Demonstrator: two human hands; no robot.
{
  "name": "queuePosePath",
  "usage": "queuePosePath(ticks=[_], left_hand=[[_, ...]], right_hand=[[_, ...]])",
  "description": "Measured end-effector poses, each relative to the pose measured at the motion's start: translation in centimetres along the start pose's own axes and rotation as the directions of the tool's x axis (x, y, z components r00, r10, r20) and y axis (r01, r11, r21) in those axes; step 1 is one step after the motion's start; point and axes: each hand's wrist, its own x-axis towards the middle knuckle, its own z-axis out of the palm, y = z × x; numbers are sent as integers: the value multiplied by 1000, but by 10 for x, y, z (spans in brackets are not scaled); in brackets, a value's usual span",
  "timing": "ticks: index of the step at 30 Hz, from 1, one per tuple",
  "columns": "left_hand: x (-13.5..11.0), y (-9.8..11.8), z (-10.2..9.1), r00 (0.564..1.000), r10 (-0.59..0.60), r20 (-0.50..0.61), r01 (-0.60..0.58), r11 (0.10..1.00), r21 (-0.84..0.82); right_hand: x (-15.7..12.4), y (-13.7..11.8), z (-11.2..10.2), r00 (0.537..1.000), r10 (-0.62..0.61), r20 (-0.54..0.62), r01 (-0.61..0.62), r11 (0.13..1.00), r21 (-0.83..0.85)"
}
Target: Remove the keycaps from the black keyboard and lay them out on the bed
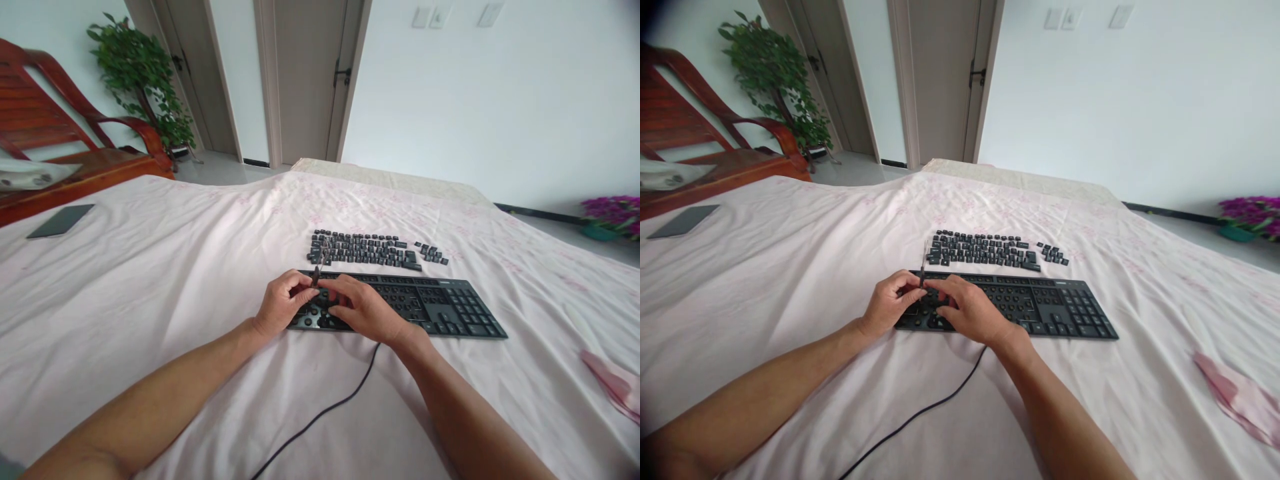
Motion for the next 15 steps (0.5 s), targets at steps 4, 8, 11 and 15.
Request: queuePosePath(ticks=[4,8,11,15], left_hand=[[1,-1,0,998,-62,-33,61,998,-33],[5,-4,-1,980,-182,-78,168,973,-161],[8,-7,-2,965,-247,-91,215,940,-265],[9,-8,-2,966,-252,-60,228,937,-263]], right_hand=[[1,-4,-5,1000,-2,26,3,998,-65],[3,-4,-1,997,2,73,2,998,-57],[5,-3,3,984,-63,167,70,997,-36],[8,-5,5,969,-105,223,118,992,-48]])
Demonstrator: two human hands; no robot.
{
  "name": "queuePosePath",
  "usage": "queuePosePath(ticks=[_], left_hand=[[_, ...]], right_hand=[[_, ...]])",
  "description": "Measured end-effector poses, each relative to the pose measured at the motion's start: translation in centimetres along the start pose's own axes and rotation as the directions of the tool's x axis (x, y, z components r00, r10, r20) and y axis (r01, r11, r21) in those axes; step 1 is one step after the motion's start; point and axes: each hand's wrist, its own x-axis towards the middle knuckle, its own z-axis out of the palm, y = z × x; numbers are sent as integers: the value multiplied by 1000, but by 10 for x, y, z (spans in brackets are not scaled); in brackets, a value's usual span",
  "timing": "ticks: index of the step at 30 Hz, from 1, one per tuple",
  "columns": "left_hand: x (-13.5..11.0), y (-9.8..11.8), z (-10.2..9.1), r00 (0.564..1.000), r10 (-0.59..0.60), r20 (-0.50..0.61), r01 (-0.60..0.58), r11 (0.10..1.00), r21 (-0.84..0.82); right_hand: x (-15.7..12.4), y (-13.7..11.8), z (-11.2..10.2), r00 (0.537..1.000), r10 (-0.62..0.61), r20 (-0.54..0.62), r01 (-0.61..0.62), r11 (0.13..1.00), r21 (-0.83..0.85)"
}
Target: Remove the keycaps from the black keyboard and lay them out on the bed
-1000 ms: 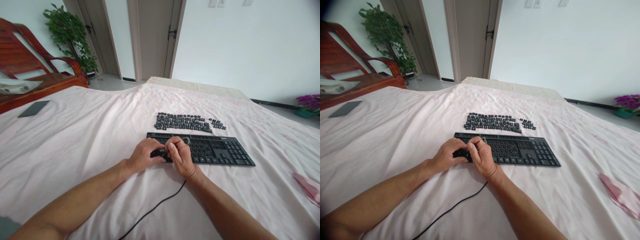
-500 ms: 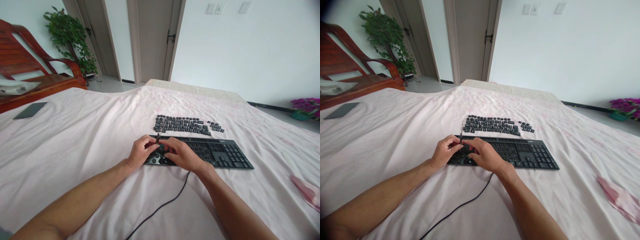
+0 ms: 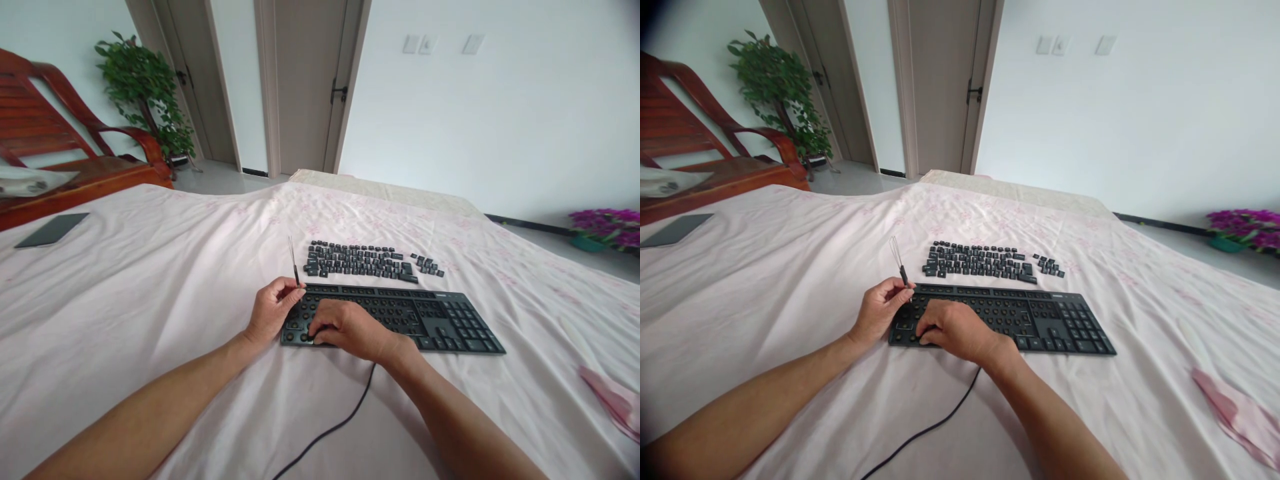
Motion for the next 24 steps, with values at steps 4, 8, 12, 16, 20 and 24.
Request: queuePosePath(ticks=[4,8,12,16,20,24], left_hand=[[-1,0,-1,1000,0,7,0,1000,7],[0,-1,0,1000,-4,11,4,1000,-15],[0,-2,0,1000,-11,7,11,1000,-21],[0,-3,1,1000,-11,9,11,1000,1],[0,-4,1,1000,-9,12,9,1000,21],[0,-2,0,1000,-6,12,6,999,32]], right_hand=[[1,0,1,999,30,-12,-30,999,28],[4,18,1,919,317,-234,-244,924,294],[12,46,-12,733,563,-381,-365,799,478],[18,63,-30,700,533,-475,-497,842,213],[22,67,-36,702,519,-487,-611,791,-37],[28,67,-34,694,549,-465,-682,709,-181]])
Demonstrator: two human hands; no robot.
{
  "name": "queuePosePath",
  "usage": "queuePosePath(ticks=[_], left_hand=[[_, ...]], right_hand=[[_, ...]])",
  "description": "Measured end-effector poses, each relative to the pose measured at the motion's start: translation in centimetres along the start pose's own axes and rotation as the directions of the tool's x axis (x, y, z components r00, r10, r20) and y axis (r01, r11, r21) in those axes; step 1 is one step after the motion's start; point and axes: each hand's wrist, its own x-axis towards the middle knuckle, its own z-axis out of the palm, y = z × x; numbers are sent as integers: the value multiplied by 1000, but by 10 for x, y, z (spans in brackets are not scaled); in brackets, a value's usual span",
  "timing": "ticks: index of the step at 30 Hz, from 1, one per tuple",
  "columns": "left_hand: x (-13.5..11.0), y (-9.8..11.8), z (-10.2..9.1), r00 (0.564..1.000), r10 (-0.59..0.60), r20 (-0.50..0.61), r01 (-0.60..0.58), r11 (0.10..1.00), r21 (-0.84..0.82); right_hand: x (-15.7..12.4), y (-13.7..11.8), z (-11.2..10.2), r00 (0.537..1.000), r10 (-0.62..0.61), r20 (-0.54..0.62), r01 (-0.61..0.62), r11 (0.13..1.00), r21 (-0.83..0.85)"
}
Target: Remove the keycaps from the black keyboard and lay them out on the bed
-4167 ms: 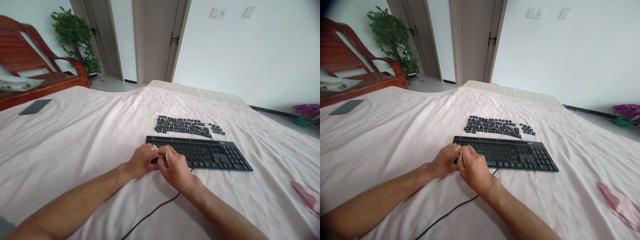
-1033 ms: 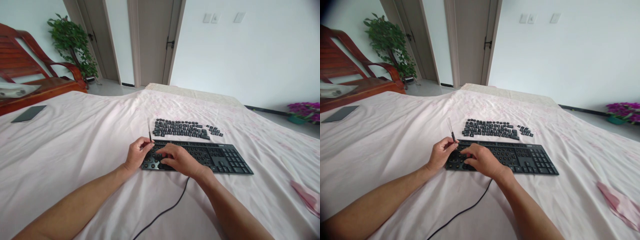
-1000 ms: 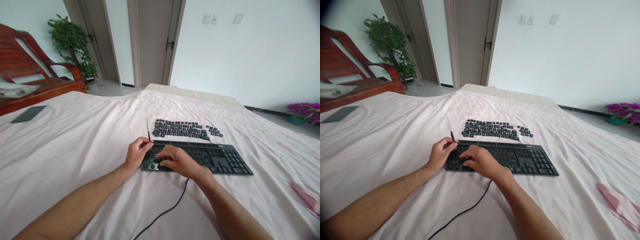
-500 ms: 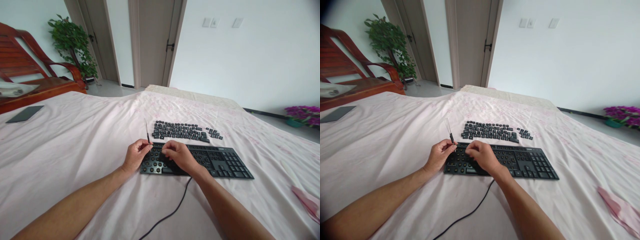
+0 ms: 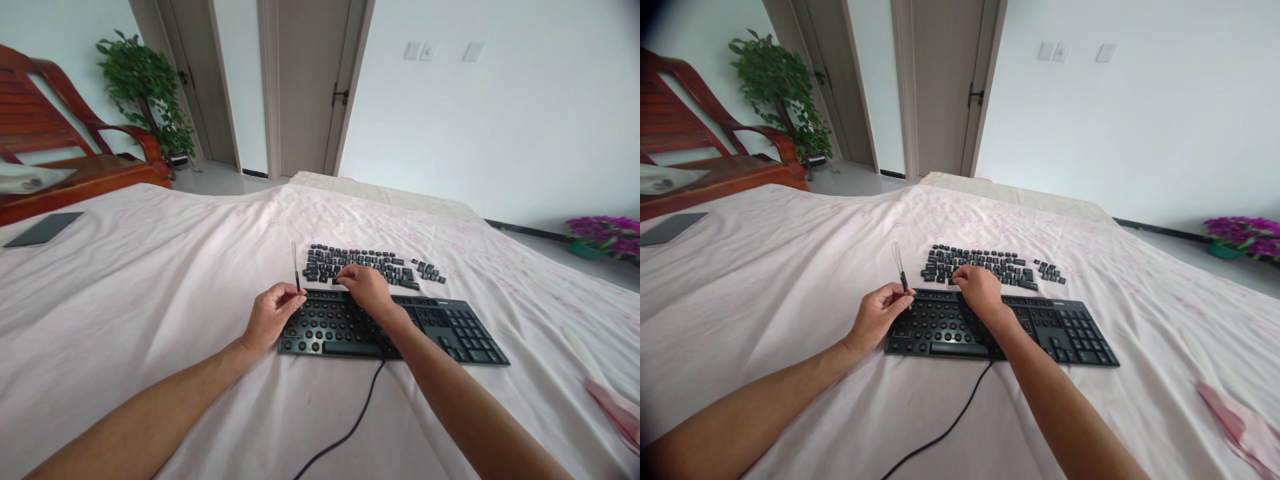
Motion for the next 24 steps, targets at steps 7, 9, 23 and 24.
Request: queuePosePath(ticks=[7,9,23,24], left_hand=[[0,3,0,1000,2,13,-2,1000,18],[0,3,0,1000,9,15,-9,1000,23],[-2,0,1,981,180,72,-189,970,153],[-3,1,1,972,213,97,-228,955,189]], right_hand=[[5,-5,4,1000,4,14,-2,992,-130],[6,-5,5,1000,5,19,-2,990,-144],[-13,-15,-12,990,-116,-75,122,989,87],[-18,-17,-16,984,-169,-56,177,967,185]])
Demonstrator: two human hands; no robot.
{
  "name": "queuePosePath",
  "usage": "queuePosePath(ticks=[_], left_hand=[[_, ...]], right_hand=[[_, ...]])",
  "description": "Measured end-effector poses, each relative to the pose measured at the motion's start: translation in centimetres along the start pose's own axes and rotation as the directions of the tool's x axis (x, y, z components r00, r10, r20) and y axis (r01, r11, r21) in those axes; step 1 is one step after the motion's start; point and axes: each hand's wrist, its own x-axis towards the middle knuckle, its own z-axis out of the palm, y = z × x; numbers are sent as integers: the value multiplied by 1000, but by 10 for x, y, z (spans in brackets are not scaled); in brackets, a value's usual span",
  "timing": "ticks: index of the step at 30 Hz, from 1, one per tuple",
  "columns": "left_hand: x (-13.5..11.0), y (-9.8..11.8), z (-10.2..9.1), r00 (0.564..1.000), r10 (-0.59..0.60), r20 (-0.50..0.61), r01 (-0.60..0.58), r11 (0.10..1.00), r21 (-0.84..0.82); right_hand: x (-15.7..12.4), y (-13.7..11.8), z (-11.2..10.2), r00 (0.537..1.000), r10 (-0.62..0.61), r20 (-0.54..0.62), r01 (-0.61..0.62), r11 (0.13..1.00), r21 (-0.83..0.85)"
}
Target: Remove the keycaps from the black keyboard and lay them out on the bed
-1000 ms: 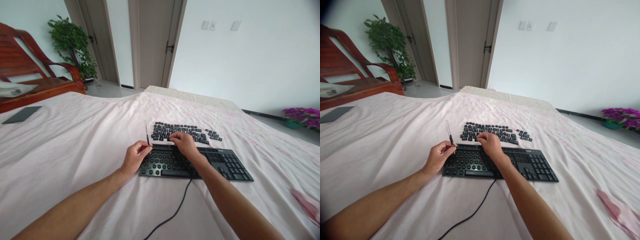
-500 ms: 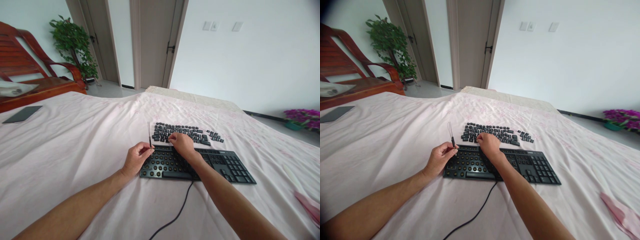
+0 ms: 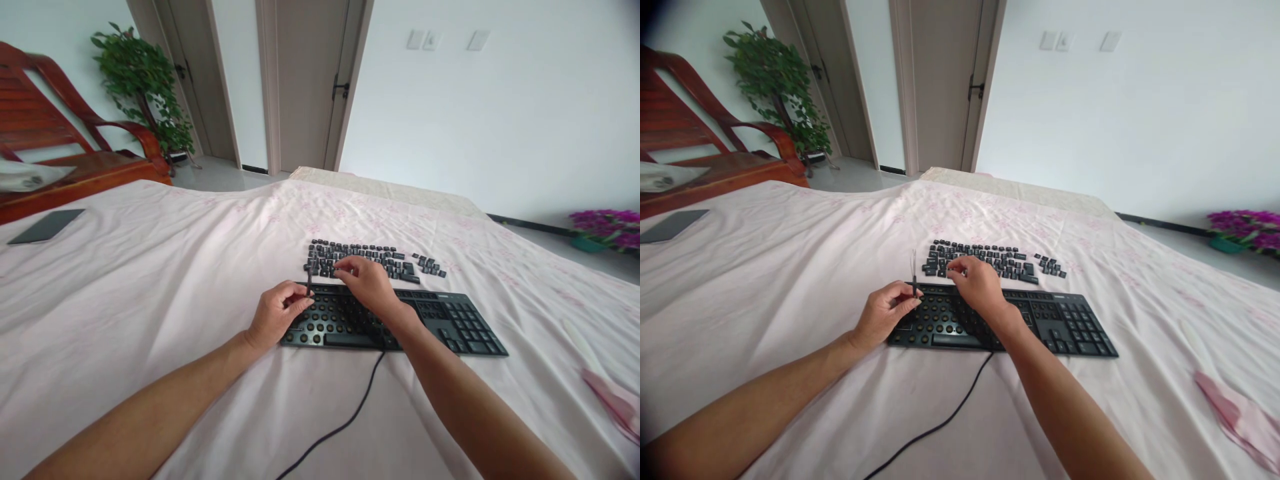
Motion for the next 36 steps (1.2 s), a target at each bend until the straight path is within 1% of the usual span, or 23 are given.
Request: queuePosePath(ticks=[1,3,5,7,9,11,13,15,17,20,24,32,36], left_hand=[[0,2,0,999,37,28,-38,998,47],[-1,8,2,990,111,86,-123,981,147],[-1,15,4,977,161,142,-189,959,211],[0,23,6,966,184,183,-225,945,238],[1,31,6,956,172,238,-228,946,230],[4,39,6,940,133,315,-206,956,209],[7,48,5,912,104,396,-201,957,210],[9,54,6,872,113,476,-249,940,233],[10,57,11,842,130,524,-305,916,262],[7,56,21,822,123,556,-345,885,314],[0,48,33,814,108,570,-354,872,339],[-7,42,39,835,117,539,-339,879,335],[-7,41,39,842,126,524,-336,884,326]], right_hand=[[-5,-4,-3,997,-58,49,52,993,108],[-16,-14,-9,971,-180,159,128,949,289],[-27,-24,-15,940,-265,215,171,911,375],[-38,-31,-19,923,-309,229,206,900,384],[-48,-33,-25,933,-295,207,212,914,347],[-59,-31,-32,961,-233,148,181,936,300],[-70,-25,-40,982,-161,100,129,954,272],[-81,-18,-46,991,-103,86,77,962,263],[-90,-11,-49,993,-72,92,45,963,266],[-99,-2,-51,994,-62,92,34,960,278],[-102,1,-51,994,-59,90,36,970,239],[-102,3,-43,986,-116,121,91,977,191],[-103,1,-37,973,-208,104,192,970,146]])
